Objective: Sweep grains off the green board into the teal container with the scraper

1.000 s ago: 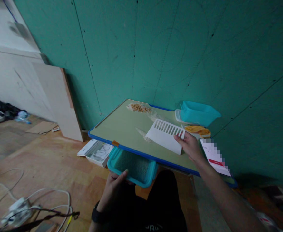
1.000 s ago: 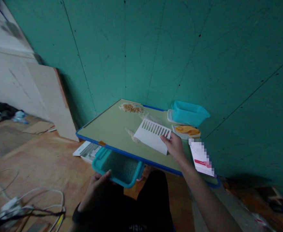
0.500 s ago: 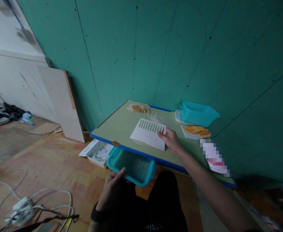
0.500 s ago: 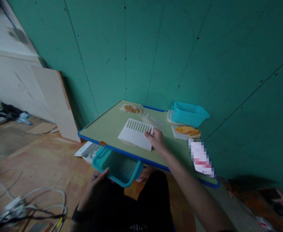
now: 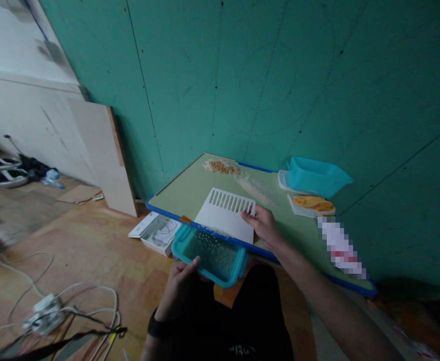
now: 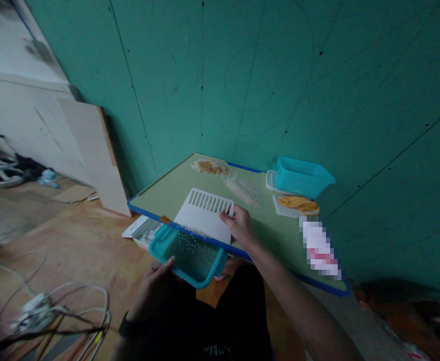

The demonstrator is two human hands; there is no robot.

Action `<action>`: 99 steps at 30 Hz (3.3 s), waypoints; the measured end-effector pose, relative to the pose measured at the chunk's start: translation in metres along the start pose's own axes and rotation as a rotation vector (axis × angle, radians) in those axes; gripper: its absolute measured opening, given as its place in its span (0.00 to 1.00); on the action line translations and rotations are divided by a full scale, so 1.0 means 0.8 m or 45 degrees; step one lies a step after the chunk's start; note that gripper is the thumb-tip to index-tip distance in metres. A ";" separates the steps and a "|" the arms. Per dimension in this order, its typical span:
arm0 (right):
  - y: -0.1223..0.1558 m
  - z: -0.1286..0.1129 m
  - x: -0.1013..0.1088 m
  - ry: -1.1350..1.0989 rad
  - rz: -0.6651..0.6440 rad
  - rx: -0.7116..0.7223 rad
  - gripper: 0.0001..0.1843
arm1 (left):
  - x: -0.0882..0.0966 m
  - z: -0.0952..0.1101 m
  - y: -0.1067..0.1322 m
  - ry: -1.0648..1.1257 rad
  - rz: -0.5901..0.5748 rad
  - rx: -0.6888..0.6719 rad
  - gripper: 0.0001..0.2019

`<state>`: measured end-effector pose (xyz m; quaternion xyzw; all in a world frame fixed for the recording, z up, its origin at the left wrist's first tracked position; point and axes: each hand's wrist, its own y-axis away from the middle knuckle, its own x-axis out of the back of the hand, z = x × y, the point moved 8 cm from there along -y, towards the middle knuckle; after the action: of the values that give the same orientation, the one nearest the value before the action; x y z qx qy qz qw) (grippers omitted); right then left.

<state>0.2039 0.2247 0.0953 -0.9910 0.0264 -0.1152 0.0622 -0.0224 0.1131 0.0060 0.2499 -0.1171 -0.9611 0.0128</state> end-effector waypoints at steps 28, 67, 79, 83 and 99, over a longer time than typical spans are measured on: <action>-0.090 0.012 0.107 0.183 0.440 0.207 0.19 | 0.010 -0.014 -0.013 -0.005 -0.062 -0.015 0.20; -0.004 -0.001 -0.006 -0.127 -0.027 -0.073 0.19 | 0.003 -0.007 -0.007 -0.009 -0.031 -0.006 0.20; -0.005 -0.009 0.035 -0.214 0.114 -0.156 0.24 | 0.014 -0.019 -0.014 -0.027 -0.030 0.015 0.19; -0.003 -0.003 0.088 -0.125 0.265 -0.068 0.26 | 0.020 -0.026 -0.019 -0.024 -0.024 0.013 0.20; 0.001 -0.007 0.028 -0.059 0.008 -0.019 0.21 | -0.002 -0.005 -0.003 0.009 -0.054 0.008 0.19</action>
<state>0.2241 0.2222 0.1053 -0.9938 0.0290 -0.0917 0.0559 -0.0194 0.1145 0.0029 0.2558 -0.1146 -0.9599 -0.0080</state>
